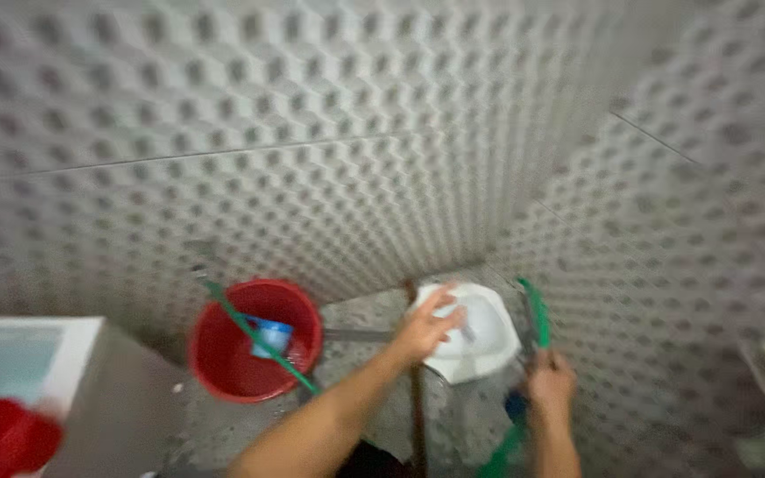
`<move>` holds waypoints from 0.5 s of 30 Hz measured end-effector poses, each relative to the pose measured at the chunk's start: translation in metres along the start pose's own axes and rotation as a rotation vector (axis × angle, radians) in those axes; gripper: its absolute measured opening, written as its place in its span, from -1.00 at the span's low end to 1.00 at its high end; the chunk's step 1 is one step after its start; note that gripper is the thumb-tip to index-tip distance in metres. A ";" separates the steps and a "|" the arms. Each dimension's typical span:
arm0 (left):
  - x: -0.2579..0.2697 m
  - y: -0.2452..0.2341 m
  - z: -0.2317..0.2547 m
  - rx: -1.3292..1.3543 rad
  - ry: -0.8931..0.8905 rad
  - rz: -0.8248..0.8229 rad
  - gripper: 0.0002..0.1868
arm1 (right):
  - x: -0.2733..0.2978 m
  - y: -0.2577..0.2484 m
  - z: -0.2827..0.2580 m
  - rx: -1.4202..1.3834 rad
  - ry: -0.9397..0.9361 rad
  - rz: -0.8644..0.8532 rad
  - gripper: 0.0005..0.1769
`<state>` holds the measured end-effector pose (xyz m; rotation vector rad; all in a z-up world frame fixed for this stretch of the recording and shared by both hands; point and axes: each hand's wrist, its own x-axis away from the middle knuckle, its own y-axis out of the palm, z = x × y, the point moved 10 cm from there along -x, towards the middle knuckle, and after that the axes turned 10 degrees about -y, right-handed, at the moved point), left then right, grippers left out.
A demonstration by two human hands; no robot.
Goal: The person cleans a squat toilet by spraying water from a green hose, scrubbing the basin with a red brush, and rinsing the area. They also fill a red bucket with water from the hose.
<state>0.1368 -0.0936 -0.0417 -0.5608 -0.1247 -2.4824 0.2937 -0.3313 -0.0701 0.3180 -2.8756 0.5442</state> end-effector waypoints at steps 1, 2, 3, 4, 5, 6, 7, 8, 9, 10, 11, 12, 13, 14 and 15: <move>0.003 -0.001 0.005 0.073 0.080 -0.053 -0.21 | 0.003 -0.001 -0.007 -0.033 -0.058 0.033 -0.76; 0.005 -0.004 0.011 0.146 0.156 -0.099 -0.20 | 0.003 0.000 -0.014 -0.067 -0.117 0.059 -0.76; 0.005 -0.002 0.009 0.136 0.128 -0.127 -0.20 | 0.002 0.000 -0.019 -0.116 -0.151 0.067 -0.77; 0.005 -0.006 0.006 0.123 0.100 -0.146 -0.19 | 0.005 0.003 -0.022 -0.167 -0.187 0.068 -0.76; 0.008 -0.008 0.003 0.109 0.073 -0.166 -0.18 | 0.011 0.000 -0.016 -0.142 -0.150 0.100 -0.75; 0.007 -0.011 0.006 0.093 0.061 -0.174 -0.19 | 0.011 0.000 -0.017 -0.120 -0.124 0.121 -0.70; 0.008 -0.013 0.008 0.077 0.049 -0.182 -0.20 | 0.013 -0.001 -0.017 -0.099 -0.098 0.142 -0.64; 0.007 -0.015 0.010 0.066 0.039 -0.179 -0.21 | 0.013 -0.003 -0.020 -0.083 -0.102 0.177 -0.60; 0.004 -0.015 0.015 0.061 0.046 -0.183 -0.21 | 0.015 -0.005 -0.022 -0.067 -0.106 0.213 -0.56; 0.004 -0.019 0.017 0.057 0.047 -0.178 -0.22 | 0.016 -0.004 -0.022 -0.049 -0.106 0.239 -0.50; 0.003 -0.023 0.018 0.053 0.047 -0.173 -0.22 | 0.014 0.001 -0.023 -0.089 -0.104 0.222 -0.51; 0.003 -0.024 0.017 0.035 0.048 -0.173 -0.22 | 0.017 0.003 -0.019 -0.126 -0.099 0.204 -0.51; 0.000 -0.026 0.018 0.017 0.049 -0.173 -0.22 | 0.019 0.005 -0.015 -0.163 -0.093 0.185 -0.51; -0.001 -0.028 0.019 -0.001 0.054 -0.174 -0.22 | 0.020 0.005 -0.013 -0.153 -0.103 0.191 -0.50; 0.000 -0.029 0.018 0.012 0.046 -0.178 -0.21 | 0.020 0.005 -0.012 -0.143 -0.112 0.197 -0.49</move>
